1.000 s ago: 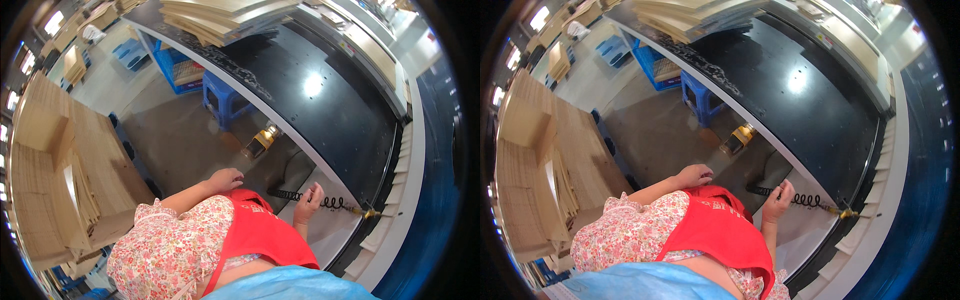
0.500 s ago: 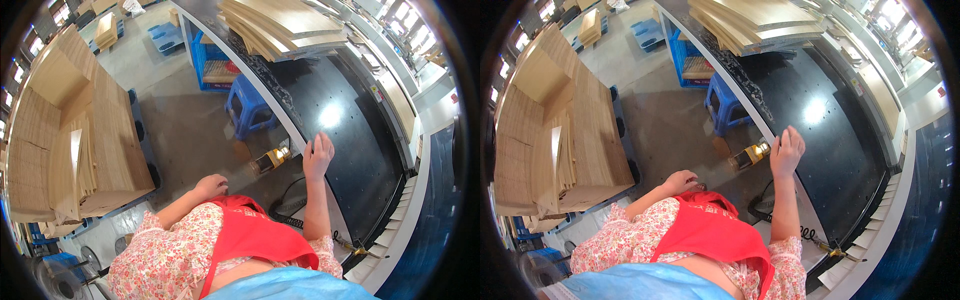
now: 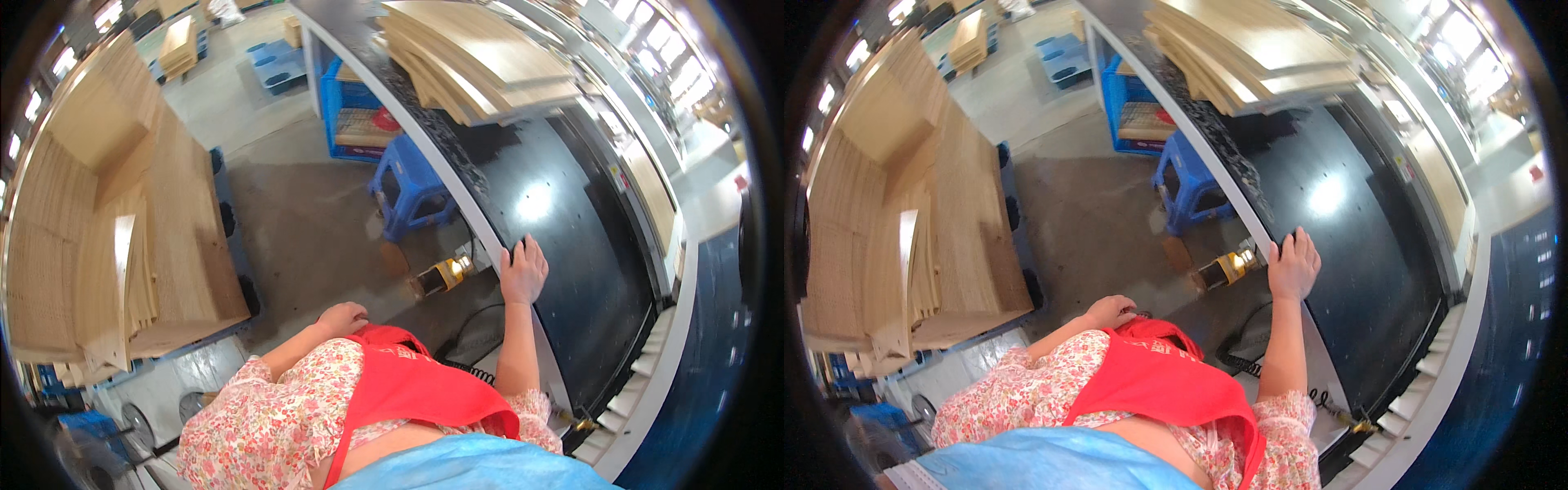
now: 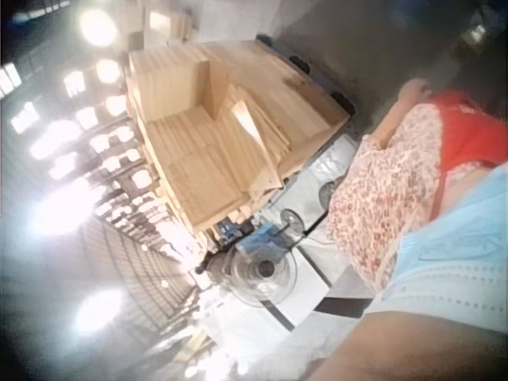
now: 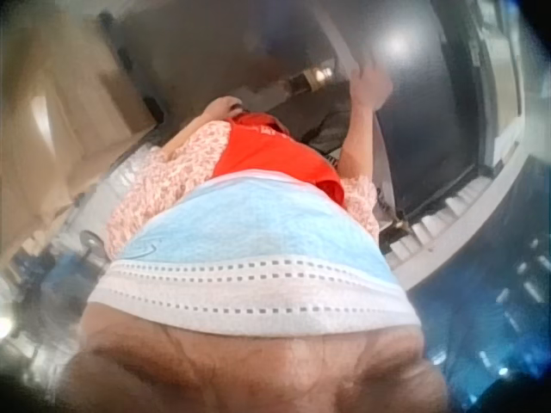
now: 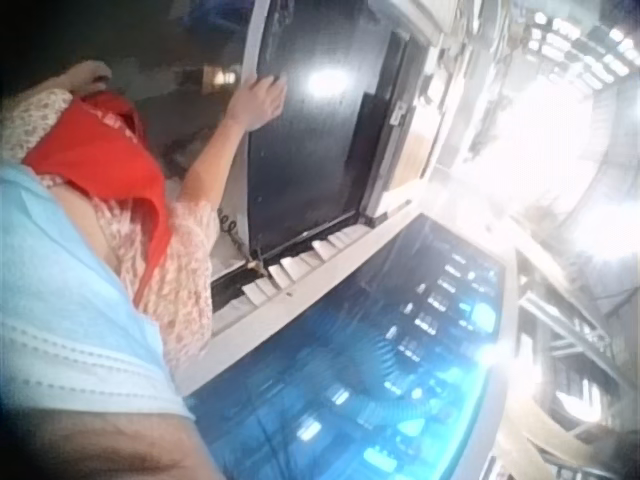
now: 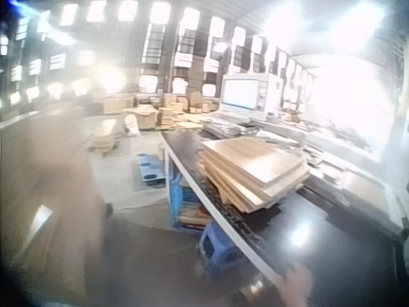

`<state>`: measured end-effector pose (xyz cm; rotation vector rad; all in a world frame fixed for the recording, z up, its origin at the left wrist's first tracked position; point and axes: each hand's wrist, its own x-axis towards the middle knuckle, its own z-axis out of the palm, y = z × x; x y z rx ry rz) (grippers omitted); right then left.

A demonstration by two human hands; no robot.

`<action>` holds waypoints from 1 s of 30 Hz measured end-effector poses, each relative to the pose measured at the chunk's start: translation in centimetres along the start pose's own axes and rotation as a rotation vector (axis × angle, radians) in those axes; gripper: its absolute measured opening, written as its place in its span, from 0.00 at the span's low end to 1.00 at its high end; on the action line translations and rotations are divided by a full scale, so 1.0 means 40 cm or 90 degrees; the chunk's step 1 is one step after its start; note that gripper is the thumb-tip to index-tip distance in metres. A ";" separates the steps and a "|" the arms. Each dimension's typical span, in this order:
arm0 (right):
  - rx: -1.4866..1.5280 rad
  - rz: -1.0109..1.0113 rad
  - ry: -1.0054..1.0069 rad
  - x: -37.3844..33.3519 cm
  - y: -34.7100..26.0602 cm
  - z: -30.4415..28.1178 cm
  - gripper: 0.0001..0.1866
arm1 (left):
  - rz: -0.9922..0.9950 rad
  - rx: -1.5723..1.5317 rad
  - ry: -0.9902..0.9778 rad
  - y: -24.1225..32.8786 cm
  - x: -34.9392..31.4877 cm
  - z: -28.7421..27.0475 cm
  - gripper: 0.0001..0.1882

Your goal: The person takes wooden panels from a stack, places them on a processing machine for edge treatment or cleaning, uses an air nozzle to blow dust off the machine and panels, and restacks the finished pieces.

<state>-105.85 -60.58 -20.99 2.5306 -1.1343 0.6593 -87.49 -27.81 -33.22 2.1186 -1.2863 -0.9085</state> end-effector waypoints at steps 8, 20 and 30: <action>-0.051 -0.041 0.049 -0.047 0.068 -0.006 0.17 | -0.039 0.006 0.062 -0.029 0.000 -0.064 0.14; 0.293 -0.305 0.068 -0.025 -0.130 0.071 0.12 | -0.285 -0.272 0.617 -0.099 -0.107 -0.170 0.15; 0.678 -0.436 -0.257 -0.047 -0.332 0.248 0.10 | -0.333 -0.344 0.853 -0.110 -0.194 -0.232 0.13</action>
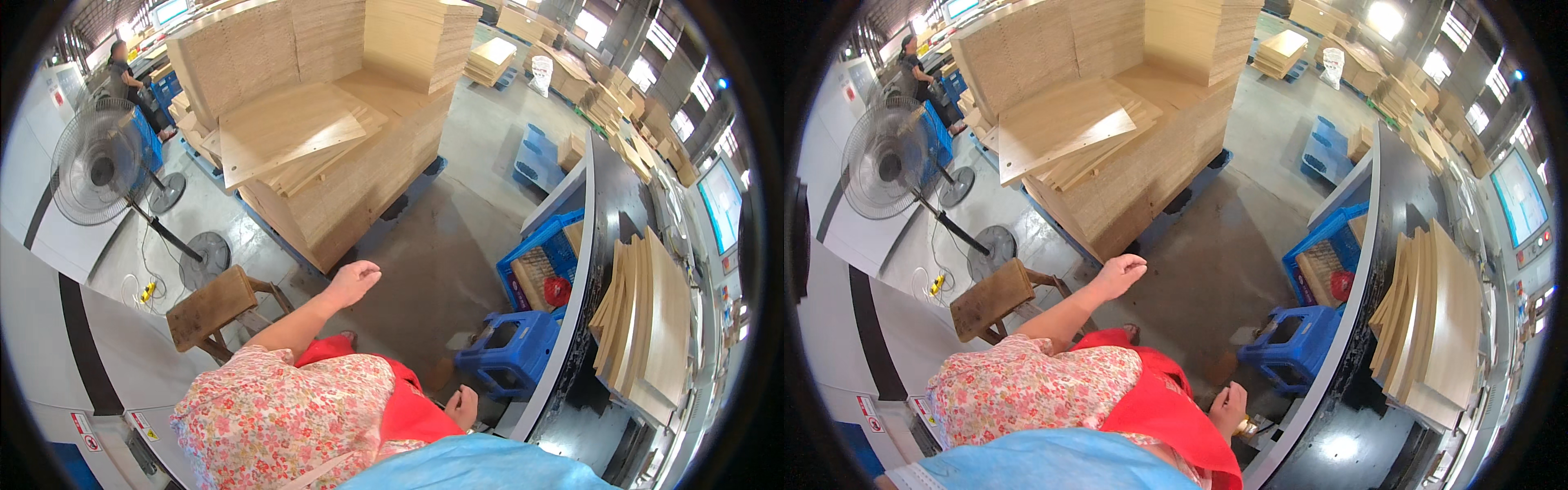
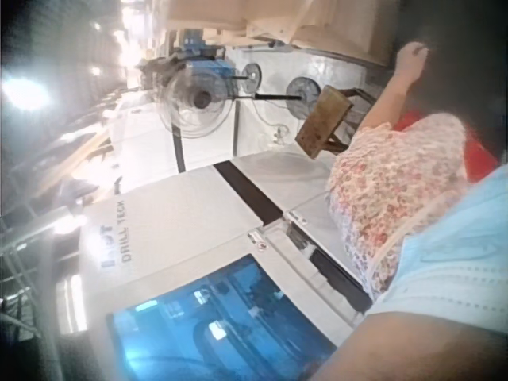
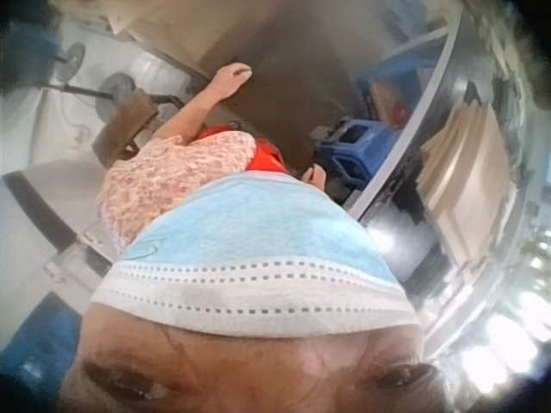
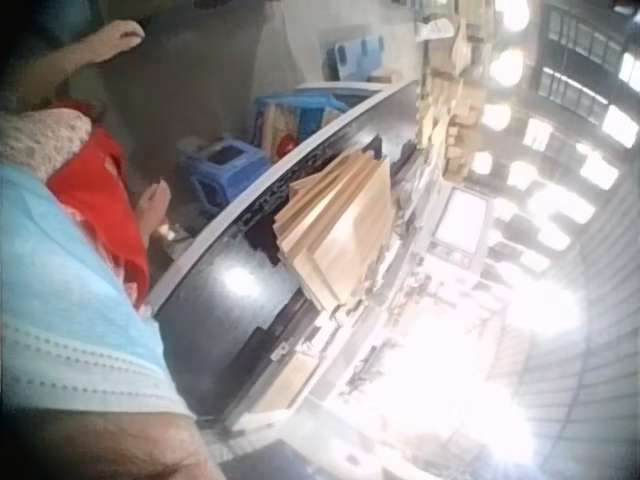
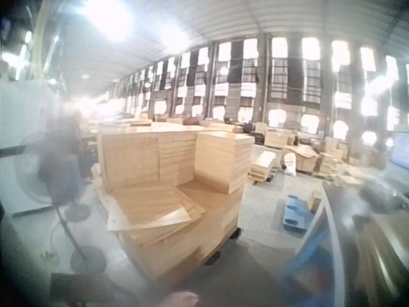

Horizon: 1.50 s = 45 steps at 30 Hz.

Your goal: The person takes wooden panels from a stack, places them on a processing machine for edge treatment or cleaning, uses an air nozzle to blow dust off the machine and panels, and restacks the finished pieces.

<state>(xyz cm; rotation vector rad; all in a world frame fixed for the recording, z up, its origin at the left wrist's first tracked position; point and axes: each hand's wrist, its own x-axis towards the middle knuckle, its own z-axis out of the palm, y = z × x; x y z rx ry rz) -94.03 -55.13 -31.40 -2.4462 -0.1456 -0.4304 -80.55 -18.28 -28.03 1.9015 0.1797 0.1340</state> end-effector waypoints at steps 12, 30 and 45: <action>0.291 -0.129 -0.264 0.698 -0.406 0.276 0.16 | -0.065 -0.441 0.159 0.000 0.105 -0.267 0.17; 0.670 0.232 -0.471 1.074 -0.766 0.675 0.12 | -0.114 -0.559 0.171 -0.047 0.073 -0.447 0.23; 0.830 0.137 -0.347 1.241 -0.384 0.353 0.24 | 0.071 -0.732 0.211 0.201 0.238 -0.207 0.26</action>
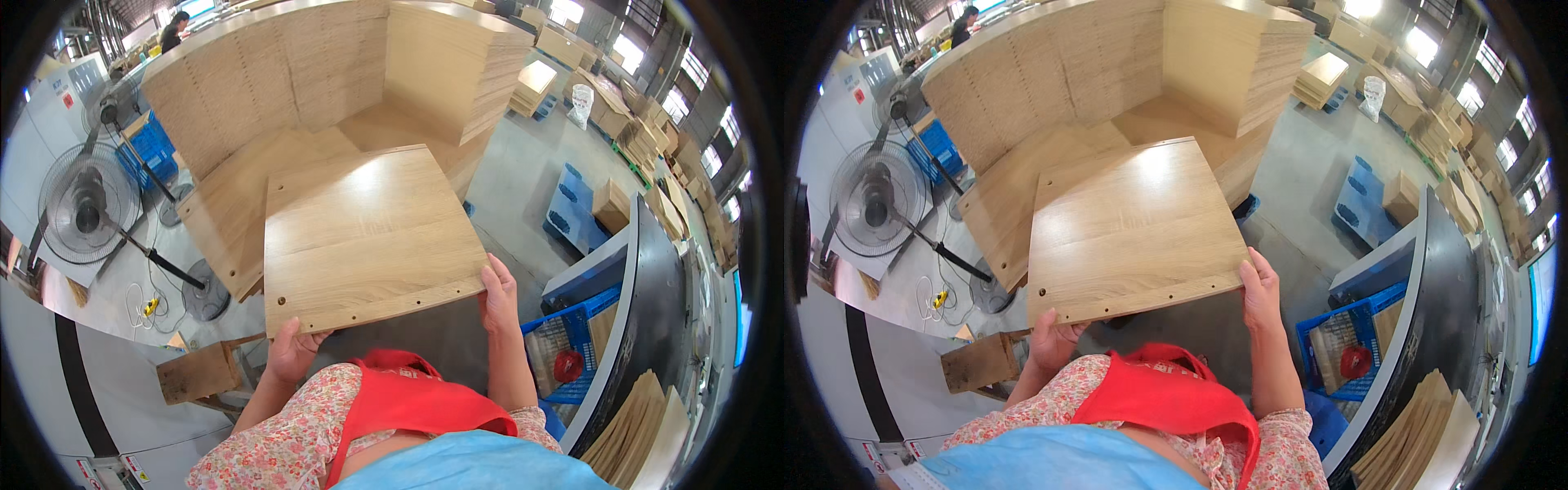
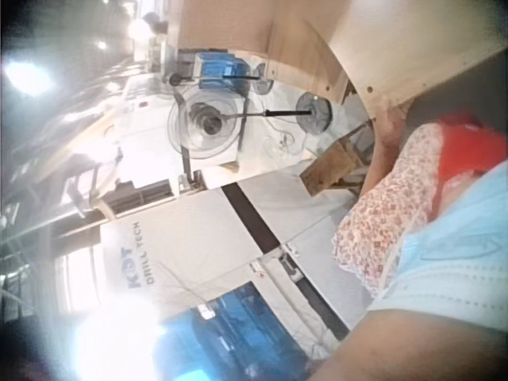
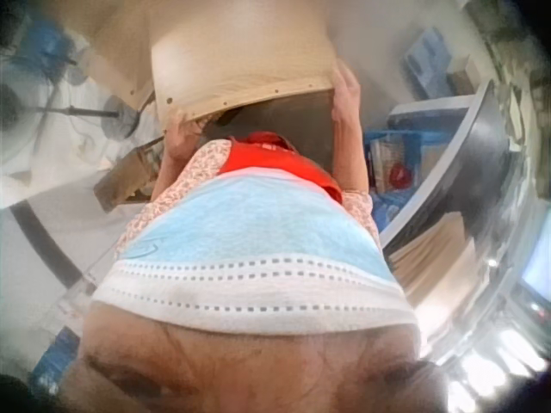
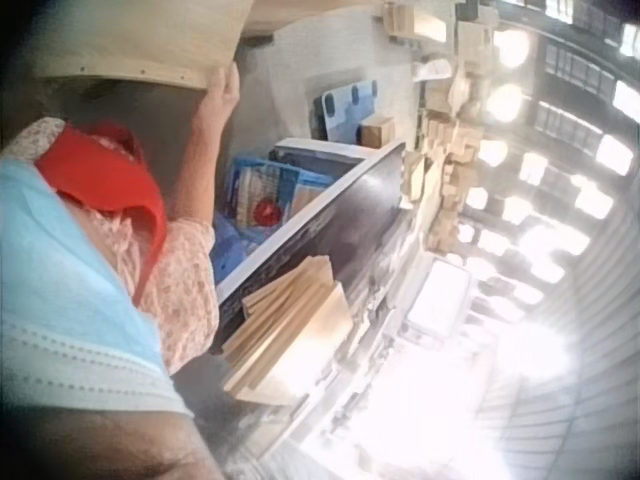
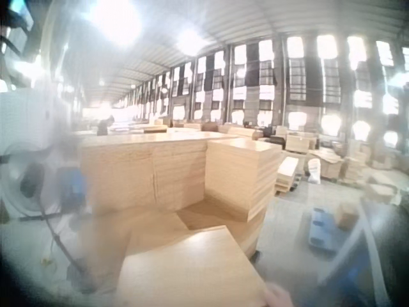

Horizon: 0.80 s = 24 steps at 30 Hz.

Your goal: The person takes wooden panels from a stack, places them on a processing machine for edge treatment or cleaning, uses an air nozzle to blow dust off the machine and panels, and restacks the finished pieces.

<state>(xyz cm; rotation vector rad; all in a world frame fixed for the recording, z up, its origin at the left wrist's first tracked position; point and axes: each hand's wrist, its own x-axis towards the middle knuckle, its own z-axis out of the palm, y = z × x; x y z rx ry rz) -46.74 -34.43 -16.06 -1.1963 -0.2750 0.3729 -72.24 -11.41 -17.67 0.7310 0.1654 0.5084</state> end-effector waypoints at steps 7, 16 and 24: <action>0.112 -0.129 -0.054 0.081 -0.201 -0.151 0.27 | 0.072 -0.022 -0.086 -0.057 0.136 0.188 0.31; 0.232 -0.084 -0.128 0.273 -0.417 -0.208 0.35 | 0.111 -0.021 -0.177 0.031 0.528 0.443 0.29; 0.237 -0.163 -0.027 0.569 -0.531 -0.106 0.32 | 0.208 0.057 -0.215 0.092 1.039 0.656 0.30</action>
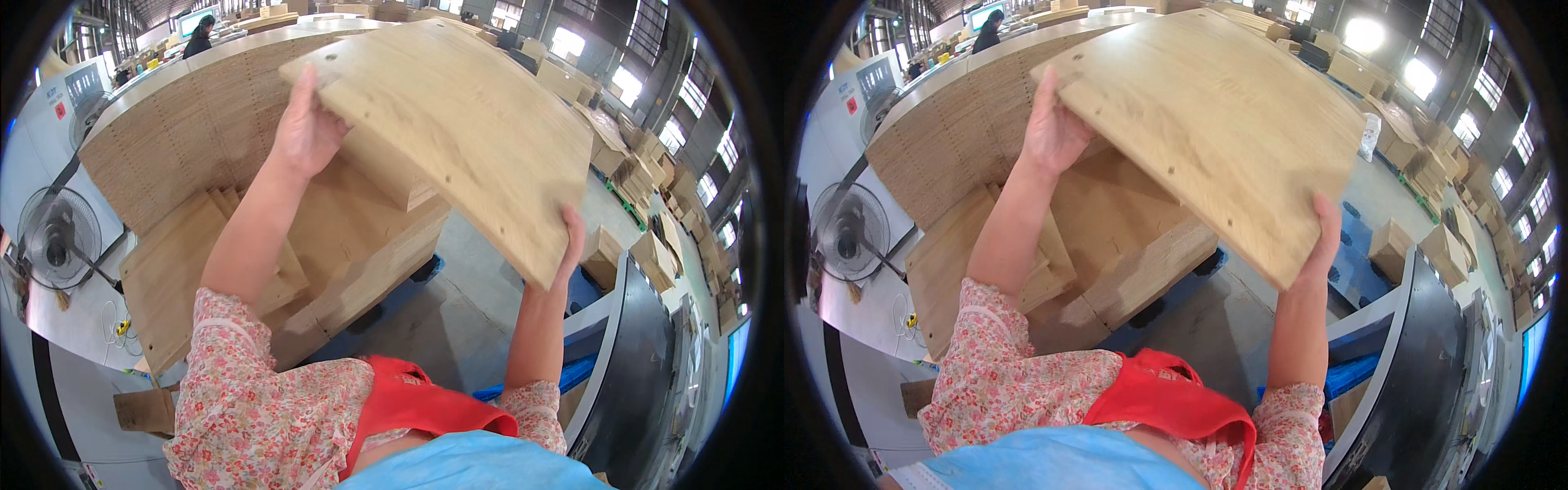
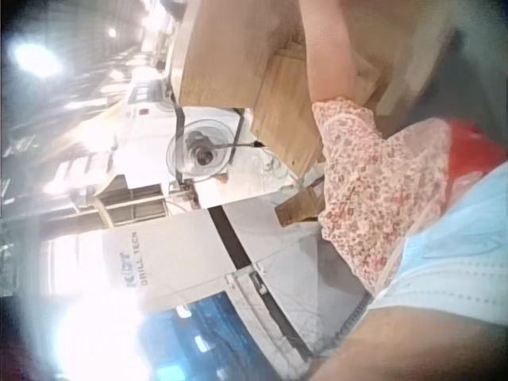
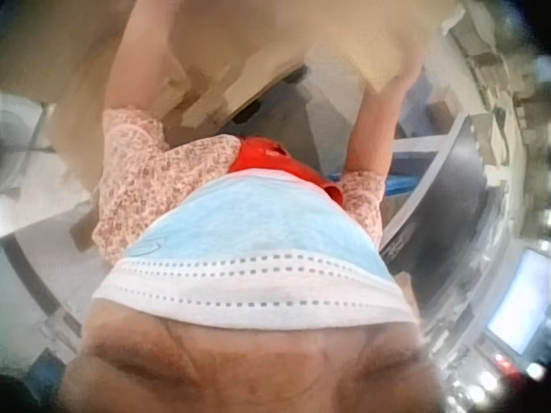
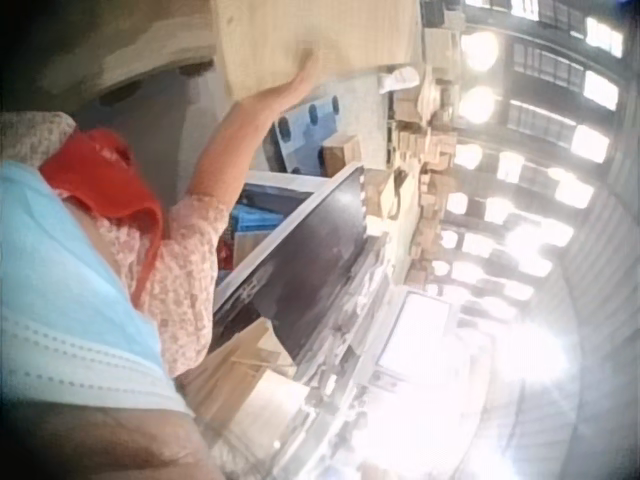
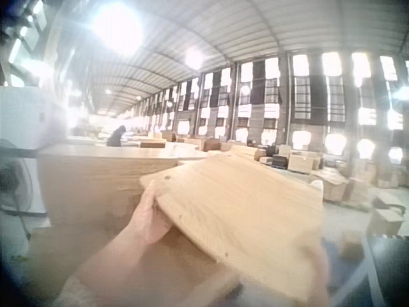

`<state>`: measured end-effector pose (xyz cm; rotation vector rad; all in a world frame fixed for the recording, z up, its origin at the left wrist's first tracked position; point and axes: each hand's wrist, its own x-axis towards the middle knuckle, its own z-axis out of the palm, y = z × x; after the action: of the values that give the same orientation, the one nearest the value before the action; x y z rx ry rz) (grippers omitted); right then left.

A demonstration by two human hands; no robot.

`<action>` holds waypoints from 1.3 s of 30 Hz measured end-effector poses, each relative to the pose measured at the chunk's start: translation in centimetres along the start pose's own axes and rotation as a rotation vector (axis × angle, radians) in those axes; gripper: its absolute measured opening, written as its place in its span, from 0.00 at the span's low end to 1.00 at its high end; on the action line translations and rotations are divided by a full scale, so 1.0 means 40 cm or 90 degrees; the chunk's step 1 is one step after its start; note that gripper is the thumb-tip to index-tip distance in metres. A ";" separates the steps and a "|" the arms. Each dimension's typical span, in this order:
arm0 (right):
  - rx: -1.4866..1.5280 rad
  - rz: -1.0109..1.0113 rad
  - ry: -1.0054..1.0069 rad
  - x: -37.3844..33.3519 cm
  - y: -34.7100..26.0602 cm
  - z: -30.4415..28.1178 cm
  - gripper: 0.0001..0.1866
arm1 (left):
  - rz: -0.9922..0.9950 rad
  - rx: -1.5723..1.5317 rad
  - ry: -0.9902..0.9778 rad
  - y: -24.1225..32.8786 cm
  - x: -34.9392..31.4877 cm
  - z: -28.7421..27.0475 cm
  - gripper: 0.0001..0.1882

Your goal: The person takes wooden panels from a stack, places them on a processing machine for edge treatment or cleaning, uses an air nozzle to blow dust off the machine and panels, and restacks the finished pieces.

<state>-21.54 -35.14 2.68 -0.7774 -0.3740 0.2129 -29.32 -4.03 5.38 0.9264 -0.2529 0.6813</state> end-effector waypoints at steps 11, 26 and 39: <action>0.054 0.076 -0.105 0.482 0.122 0.069 0.25 | 0.275 0.701 0.090 -0.225 0.204 0.002 0.27; -0.419 -0.404 -0.097 0.916 0.123 -0.234 0.19 | 0.614 1.042 -0.019 -0.383 0.362 0.118 0.25; -0.420 -0.318 -0.175 1.314 0.159 -0.230 0.29 | 0.548 1.070 0.119 -0.434 0.394 0.120 0.21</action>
<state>29.86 -19.68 5.24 -1.2751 -0.9088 -0.2964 -5.80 -8.25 4.48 2.3692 0.2029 1.8598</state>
